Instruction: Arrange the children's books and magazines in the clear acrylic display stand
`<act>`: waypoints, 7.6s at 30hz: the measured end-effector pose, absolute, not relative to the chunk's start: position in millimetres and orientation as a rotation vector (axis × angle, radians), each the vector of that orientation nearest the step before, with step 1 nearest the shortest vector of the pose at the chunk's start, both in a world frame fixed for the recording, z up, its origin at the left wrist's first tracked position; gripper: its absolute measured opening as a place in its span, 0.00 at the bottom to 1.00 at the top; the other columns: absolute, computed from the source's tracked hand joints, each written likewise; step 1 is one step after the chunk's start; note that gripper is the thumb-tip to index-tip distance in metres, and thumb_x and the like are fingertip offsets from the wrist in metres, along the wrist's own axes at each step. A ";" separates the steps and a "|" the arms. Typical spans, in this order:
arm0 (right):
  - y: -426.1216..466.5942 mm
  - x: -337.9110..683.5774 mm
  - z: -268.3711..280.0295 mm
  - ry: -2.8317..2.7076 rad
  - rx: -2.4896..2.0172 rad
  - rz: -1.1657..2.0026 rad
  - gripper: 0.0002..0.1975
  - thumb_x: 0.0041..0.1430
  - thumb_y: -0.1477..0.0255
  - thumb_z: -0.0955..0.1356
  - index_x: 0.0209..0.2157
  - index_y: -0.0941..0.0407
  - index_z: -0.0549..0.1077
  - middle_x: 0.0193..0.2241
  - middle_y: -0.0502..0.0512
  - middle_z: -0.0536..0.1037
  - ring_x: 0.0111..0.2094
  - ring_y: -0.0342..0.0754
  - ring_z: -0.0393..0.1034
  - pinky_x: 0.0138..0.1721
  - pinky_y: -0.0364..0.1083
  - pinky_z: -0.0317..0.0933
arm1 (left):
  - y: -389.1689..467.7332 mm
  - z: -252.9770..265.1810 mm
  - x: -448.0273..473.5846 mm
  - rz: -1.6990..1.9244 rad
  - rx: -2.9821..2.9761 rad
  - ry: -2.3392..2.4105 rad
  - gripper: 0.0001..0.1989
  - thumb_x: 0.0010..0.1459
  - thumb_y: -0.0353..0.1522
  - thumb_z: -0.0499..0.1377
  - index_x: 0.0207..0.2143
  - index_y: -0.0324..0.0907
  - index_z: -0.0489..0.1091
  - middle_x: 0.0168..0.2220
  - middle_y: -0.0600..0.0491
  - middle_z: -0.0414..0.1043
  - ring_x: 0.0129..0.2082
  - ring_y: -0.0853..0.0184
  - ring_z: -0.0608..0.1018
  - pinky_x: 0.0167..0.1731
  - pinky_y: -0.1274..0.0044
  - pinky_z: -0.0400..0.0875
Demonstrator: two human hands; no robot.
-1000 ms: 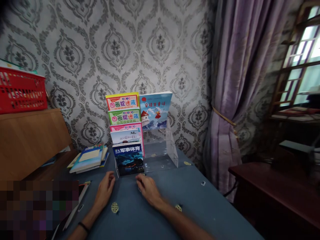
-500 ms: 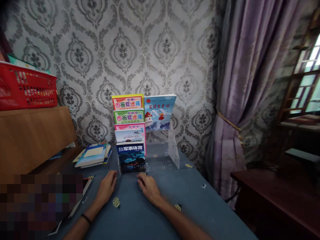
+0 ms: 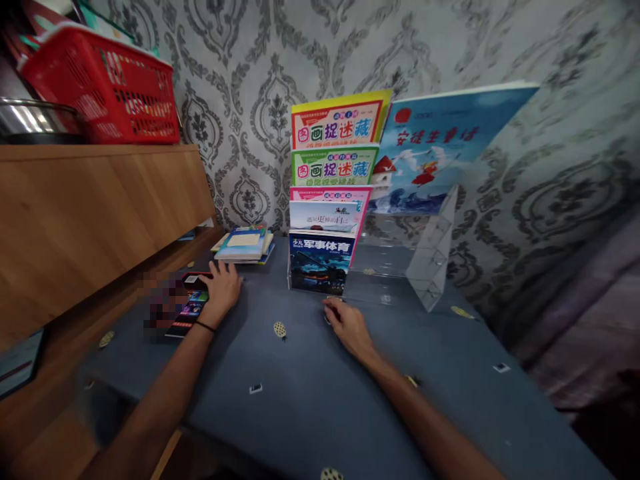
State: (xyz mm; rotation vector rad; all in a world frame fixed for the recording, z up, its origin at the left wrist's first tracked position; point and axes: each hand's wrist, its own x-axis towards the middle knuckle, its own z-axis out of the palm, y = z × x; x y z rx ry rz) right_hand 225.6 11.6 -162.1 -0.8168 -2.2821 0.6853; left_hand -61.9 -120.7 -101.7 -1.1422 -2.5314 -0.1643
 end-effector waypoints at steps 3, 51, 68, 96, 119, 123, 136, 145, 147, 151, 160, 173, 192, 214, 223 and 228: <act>10.0 225.8 -160.1 -2.287 -0.824 0.668 0.16 0.62 0.64 0.61 0.42 0.54 0.78 0.37 0.58 0.83 0.35 0.54 0.78 0.39 0.50 0.68 | -133.6 -98.3 -81.3 -0.177 -1.009 -2.670 0.26 0.69 0.39 0.46 0.61 0.31 0.63 0.63 0.24 0.60 0.62 0.32 0.63 0.49 0.38 0.61; -133.8 36.3 -157.6 -1.650 -0.355 2.307 0.06 0.53 0.78 0.70 0.35 0.59 0.76 0.27 0.51 0.77 0.29 0.44 0.74 0.31 0.43 0.70 | -284.7 -79.6 -66.4 0.301 -1.320 -2.661 0.24 0.66 0.25 0.44 0.62 0.35 0.62 0.50 0.36 0.77 0.47 0.55 0.82 0.43 0.68 0.75; -104.4 24.4 -163.3 -1.166 -0.449 2.345 0.22 0.59 0.52 0.70 0.30 0.58 0.77 0.27 0.56 0.79 0.32 0.46 0.76 0.44 0.50 0.72 | -270.9 -66.3 -19.1 0.163 -1.253 -2.552 0.19 0.68 0.25 0.47 0.57 0.40 0.67 0.42 0.44 0.81 0.38 0.59 0.84 0.32 0.75 0.73; -20.5 208.9 -149.8 -2.141 -0.883 1.384 0.21 0.53 0.68 0.72 0.49 0.57 0.72 0.30 0.51 0.78 0.24 0.46 0.70 0.23 0.45 0.68 | -145.1 -129.0 24.5 -0.078 -2.022 -2.212 0.21 0.69 0.29 0.46 0.61 0.37 0.66 0.64 0.40 0.65 0.60 0.56 0.73 0.58 0.64 0.71; -47.4 197.1 -154.8 -2.631 -0.912 0.461 0.30 0.69 0.67 0.61 0.66 0.69 0.60 0.67 0.75 0.59 0.69 0.62 0.51 0.68 0.61 0.50 | -140.3 -154.4 12.6 -0.200 -1.957 -2.108 0.23 0.67 0.26 0.44 0.60 0.36 0.68 0.62 0.41 0.68 0.62 0.56 0.71 0.59 0.61 0.70; -57.4 215.3 -158.9 -2.613 -0.918 0.469 0.31 0.69 0.63 0.61 0.66 0.67 0.60 0.68 0.73 0.57 0.70 0.61 0.48 0.69 0.63 0.48 | -142.2 -148.6 15.6 -0.196 -1.956 -2.125 0.23 0.67 0.26 0.45 0.59 0.36 0.69 0.62 0.41 0.68 0.62 0.56 0.72 0.59 0.61 0.70; -137.8 262.0 -152.9 -2.798 -0.612 0.552 0.33 0.68 0.60 0.64 0.70 0.55 0.54 0.70 0.62 0.52 0.72 0.59 0.43 0.71 0.64 0.39 | -142.5 -148.8 17.6 -0.250 -1.960 -2.177 0.23 0.67 0.26 0.46 0.60 0.35 0.68 0.63 0.40 0.67 0.63 0.56 0.71 0.61 0.61 0.66; -141.1 262.2 -150.6 -2.816 -0.533 0.587 0.30 0.67 0.65 0.66 0.68 0.52 0.59 0.70 0.59 0.56 0.70 0.57 0.49 0.70 0.61 0.43 | -148.2 -155.6 11.6 -0.341 -2.010 -2.211 0.23 0.68 0.30 0.46 0.63 0.32 0.63 0.67 0.38 0.59 0.68 0.54 0.63 0.63 0.61 0.63; -141.2 262.6 -151.5 -2.806 -0.518 0.565 0.30 0.68 0.64 0.66 0.68 0.52 0.59 0.70 0.60 0.56 0.70 0.57 0.49 0.70 0.61 0.44 | -158.1 -158.7 13.9 -0.340 -2.043 -2.196 0.24 0.69 0.32 0.46 0.63 0.32 0.62 0.69 0.38 0.56 0.69 0.54 0.59 0.63 0.59 0.63; -141.2 263.0 -156.1 -2.806 -0.493 0.472 0.30 0.68 0.65 0.66 0.68 0.53 0.59 0.69 0.61 0.57 0.70 0.57 0.50 0.69 0.63 0.47 | -192.7 -166.9 24.3 -0.373 -2.164 -2.068 0.25 0.70 0.35 0.45 0.66 0.36 0.58 0.69 0.39 0.56 0.70 0.56 0.57 0.64 0.57 0.60; -140.4 263.0 -160.6 -2.806 -0.462 0.357 0.31 0.68 0.65 0.66 0.69 0.54 0.57 0.69 0.61 0.58 0.70 0.58 0.51 0.68 0.64 0.51 | -252.3 -173.1 43.5 -0.306 -2.291 -1.870 0.31 0.71 0.42 0.44 0.71 0.38 0.45 0.71 0.39 0.51 0.71 0.55 0.55 0.65 0.57 0.60; -131.4 273.7 -154.6 -2.822 -0.416 0.534 0.34 0.65 0.63 0.69 0.68 0.55 0.58 0.69 0.62 0.58 0.70 0.57 0.50 0.69 0.64 0.47 | -243.5 -164.6 38.0 -0.111 -2.320 -1.701 0.32 0.67 0.48 0.51 0.65 0.37 0.61 0.64 0.37 0.64 0.63 0.52 0.70 0.58 0.57 0.70; -86.1 255.3 -147.3 -2.755 -0.542 0.637 0.23 0.72 0.61 0.60 0.64 0.51 0.66 0.66 0.58 0.65 0.68 0.54 0.56 0.68 0.65 0.46 | -240.3 -139.0 51.7 0.080 -2.333 -1.684 0.32 0.69 0.47 0.48 0.62 0.29 0.65 0.62 0.31 0.65 0.63 0.48 0.70 0.57 0.59 0.72; -68.9 251.8 -156.0 -2.722 -0.671 0.420 0.23 0.71 0.67 0.60 0.64 0.58 0.65 0.66 0.63 0.65 0.69 0.56 0.54 0.68 0.64 0.49 | -237.3 -133.1 53.3 0.043 -2.360 -1.773 0.33 0.68 0.49 0.48 0.60 0.30 0.65 0.62 0.30 0.65 0.63 0.47 0.69 0.56 0.58 0.71; -123.1 286.5 -152.2 -2.731 -0.255 0.595 0.18 0.72 0.68 0.61 0.58 0.51 0.72 0.58 0.53 0.75 0.67 0.49 0.58 0.67 0.61 0.50 | -246.2 -143.6 62.6 -0.063 -2.379 -1.758 0.28 0.70 0.43 0.47 0.64 0.33 0.62 0.64 0.33 0.63 0.65 0.47 0.66 0.59 0.55 0.67; -120.8 286.1 -155.3 -2.687 -0.248 0.616 0.19 0.70 0.71 0.62 0.59 0.50 0.71 0.58 0.53 0.75 0.66 0.49 0.59 0.66 0.61 0.51 | -263.5 -148.1 73.3 -0.017 -2.410 -1.590 0.25 0.72 0.35 0.43 0.66 0.36 0.59 0.67 0.41 0.61 0.67 0.55 0.64 0.63 0.57 0.63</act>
